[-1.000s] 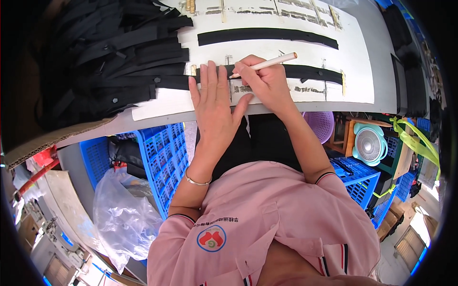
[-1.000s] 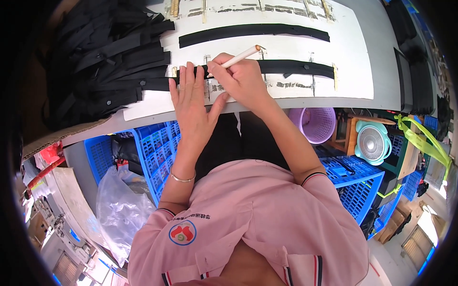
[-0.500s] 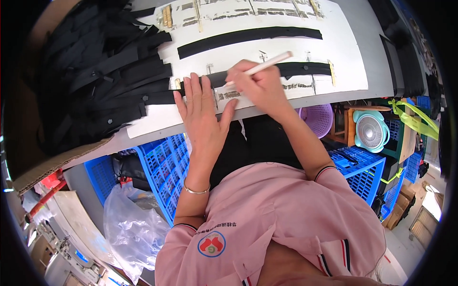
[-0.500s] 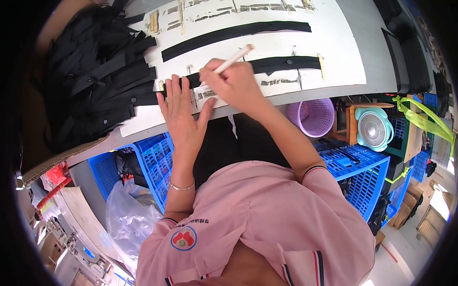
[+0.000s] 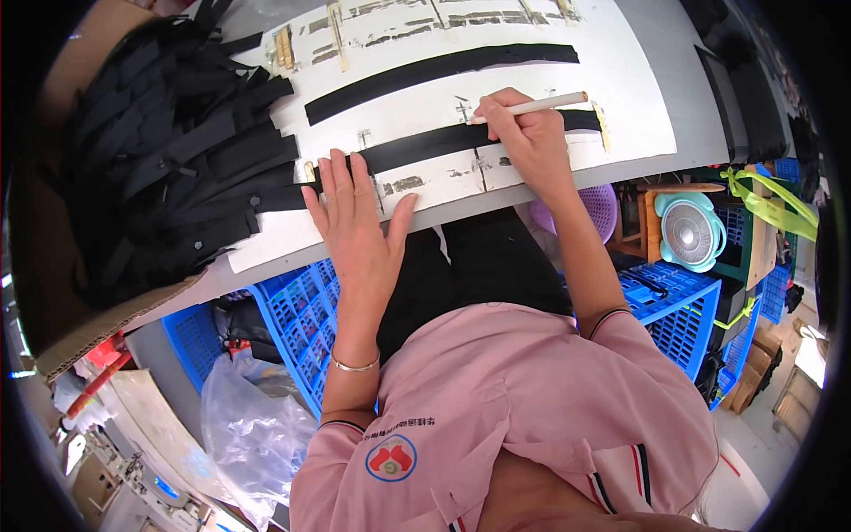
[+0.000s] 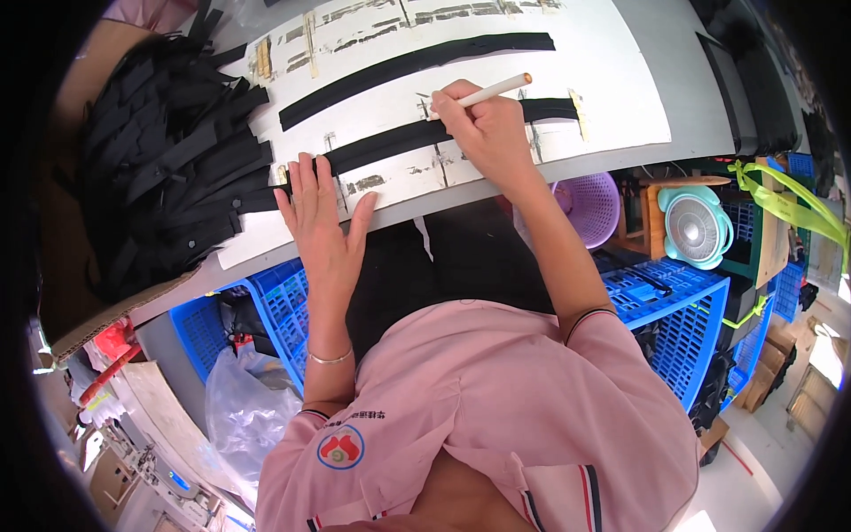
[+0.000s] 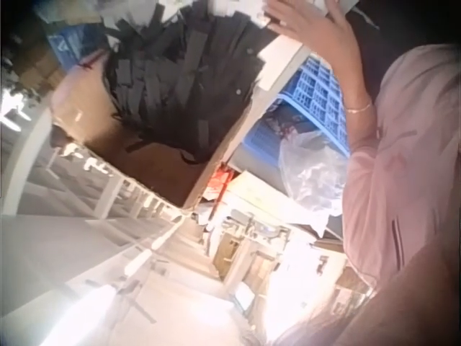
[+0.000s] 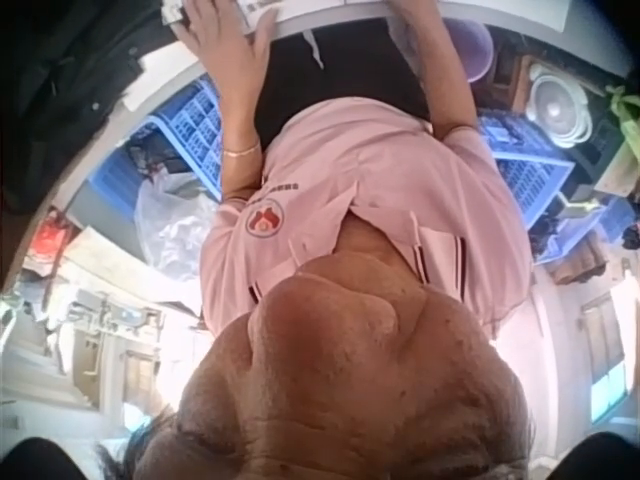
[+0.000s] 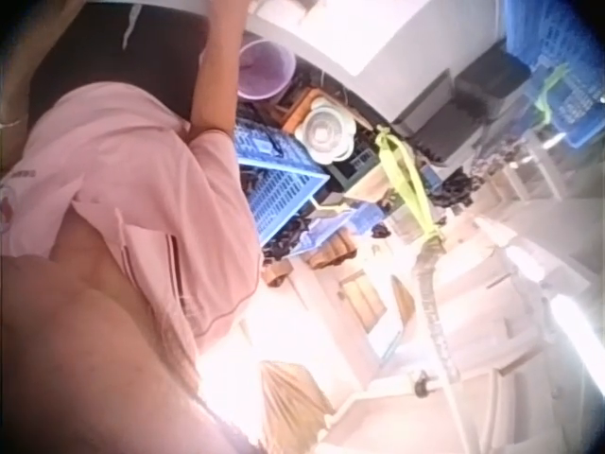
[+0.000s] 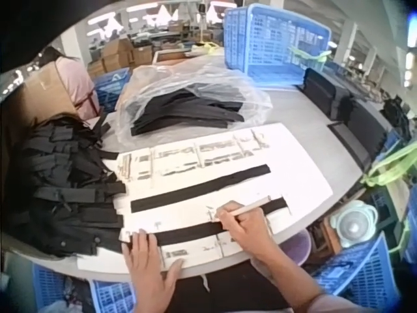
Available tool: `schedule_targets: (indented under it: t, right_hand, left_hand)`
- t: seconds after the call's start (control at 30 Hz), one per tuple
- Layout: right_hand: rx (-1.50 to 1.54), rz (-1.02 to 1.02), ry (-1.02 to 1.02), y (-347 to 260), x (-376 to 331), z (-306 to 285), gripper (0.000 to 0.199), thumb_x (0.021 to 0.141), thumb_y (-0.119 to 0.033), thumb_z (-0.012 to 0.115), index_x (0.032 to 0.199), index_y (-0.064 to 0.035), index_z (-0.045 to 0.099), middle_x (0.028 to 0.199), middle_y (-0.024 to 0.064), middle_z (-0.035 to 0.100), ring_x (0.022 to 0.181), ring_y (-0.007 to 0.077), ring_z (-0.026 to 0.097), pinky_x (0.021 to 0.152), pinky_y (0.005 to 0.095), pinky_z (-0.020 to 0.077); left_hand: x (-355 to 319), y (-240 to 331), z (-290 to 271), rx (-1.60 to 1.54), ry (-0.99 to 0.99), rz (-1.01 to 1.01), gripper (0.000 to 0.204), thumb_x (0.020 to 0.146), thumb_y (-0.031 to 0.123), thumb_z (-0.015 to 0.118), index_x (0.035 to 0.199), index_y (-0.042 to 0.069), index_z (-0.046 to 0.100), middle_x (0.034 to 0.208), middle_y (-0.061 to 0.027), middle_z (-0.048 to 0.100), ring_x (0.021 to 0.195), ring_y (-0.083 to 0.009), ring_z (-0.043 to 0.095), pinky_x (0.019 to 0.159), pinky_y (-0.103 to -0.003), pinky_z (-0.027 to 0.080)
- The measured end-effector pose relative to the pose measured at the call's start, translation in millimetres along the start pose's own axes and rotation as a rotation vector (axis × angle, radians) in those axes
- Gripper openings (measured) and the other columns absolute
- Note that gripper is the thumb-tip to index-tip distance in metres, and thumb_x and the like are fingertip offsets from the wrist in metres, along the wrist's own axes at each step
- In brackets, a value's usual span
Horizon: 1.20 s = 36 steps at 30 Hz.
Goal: Marking positions on black straps using a white pen and a template board for manufacturing.
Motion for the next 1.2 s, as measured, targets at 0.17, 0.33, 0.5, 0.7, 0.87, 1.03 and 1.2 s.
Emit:
schedule_targets:
  t: [0.17, 0.33, 0.5, 0.7, 0.87, 1.03, 1.2]
  right_hand:
    - [-0.110, -0.039, -0.027, -1.7, -0.2, 1.5, 0.024, 0.101, -0.023, 0.064, 0.091, -0.0034, 0.072, 0.058, 0.0026, 0.052, 0.052, 0.0092, 0.046, 0.052, 0.0285, 0.0383]
    - [-0.116, -0.029, -0.030, -3.2, -1.3, 2.0, 0.024, 0.101, -0.021, 0.063, 0.093, -0.0019, 0.073, 0.062, 0.0010, 0.056, 0.056, 0.0078, 0.047, 0.053, 0.0258, 0.0380]
    - [-0.109, -0.034, -0.028, -1.2, -1.4, -0.2, 0.024, 0.102, -0.019, 0.062, 0.092, -0.0003, 0.073, 0.065, -0.0020, 0.057, 0.061, 0.0033, 0.047, 0.055, 0.0219, 0.0372]
    - [-0.049, -0.009, -0.119, 2.4, -3.9, -1.6, 0.025, 0.101, -0.019, 0.063, 0.085, -0.0012, 0.071, 0.064, -0.0014, 0.059, 0.058, 0.0040, 0.049, 0.053, 0.0233, 0.0383]
    - [-0.092, -0.059, -0.131, 2.1, -3.5, -1.0, 0.025, 0.100, -0.019, 0.064, 0.085, -0.0009, 0.071, 0.064, 0.0007, 0.061, 0.057, 0.0047, 0.052, 0.053, 0.0233, 0.0400]
    - [-0.046, -0.095, -0.144, -5.8, -5.3, -4.2, 0.021, 0.098, -0.014, 0.062, 0.085, 0.0000, 0.071, 0.066, 0.0025, 0.064, 0.058, 0.0057, 0.055, 0.055, 0.0226, 0.0427]
    - [0.259, -0.007, 0.055, 1.4, -6.5, -49.0, 0.022, 0.097, -0.014, 0.061, 0.084, 0.0000, 0.072, 0.071, 0.0003, 0.065, 0.062, 0.0047, 0.054, 0.057, 0.0227, 0.0429]
  left_hand:
    - [9.1, 17.2, 0.2, -0.085, 0.020, 0.040, 0.075, 0.094, 0.035, 0.072, 0.153, -0.001, 0.042, 0.160, -0.0260, 0.036, 0.153, -0.0405, 0.028, 0.124, -0.057, 0.012]
    - [36.0, 53.9, 19.0, -0.404, 0.084, 0.104, 0.040, 0.092, 0.017, 0.073, 0.128, 0.001, 0.066, 0.132, -0.0152, 0.063, 0.121, -0.0344, 0.057, 0.107, -0.045, 0.040]
    - [52.1, 52.8, 30.9, -0.355, 0.214, 0.096, 0.013, 0.085, 0.009, 0.076, 0.098, 0.006, 0.074, 0.103, -0.0054, 0.069, 0.099, -0.0263, 0.061, 0.088, -0.038, 0.043]
    - [54.5, 50.6, 34.7, -0.364, 0.232, 0.048, 0.012, 0.080, 0.009, 0.080, 0.090, 0.009, 0.074, 0.100, -0.0018, 0.070, 0.095, -0.0239, 0.060, 0.088, -0.037, 0.042]
    - [54.6, 51.2, 33.9, -0.377, 0.224, 0.023, 0.013, 0.079, 0.010, 0.081, 0.089, 0.010, 0.074, 0.100, -0.0014, 0.070, 0.095, -0.0234, 0.060, 0.089, -0.037, 0.042]
    - [55.1, 51.8, 33.5, -0.365, 0.225, 0.029, 0.011, 0.080, 0.010, 0.081, 0.089, 0.010, 0.074, 0.101, -0.0013, 0.070, 0.095, -0.0231, 0.060, 0.088, -0.036, 0.042]
    - [54.4, 52.1, 31.5, -0.362, 0.198, 0.034, 0.011, 0.081, 0.010, 0.081, 0.090, 0.009, 0.075, 0.102, -0.0016, 0.070, 0.095, -0.0231, 0.060, 0.089, -0.036, 0.042]
Point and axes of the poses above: each hand's wrist, its own x-axis towards the middle knuckle, its own z-axis out of the palm, y = z × x, the point moved 5 cm from there along x, towards the middle knuckle
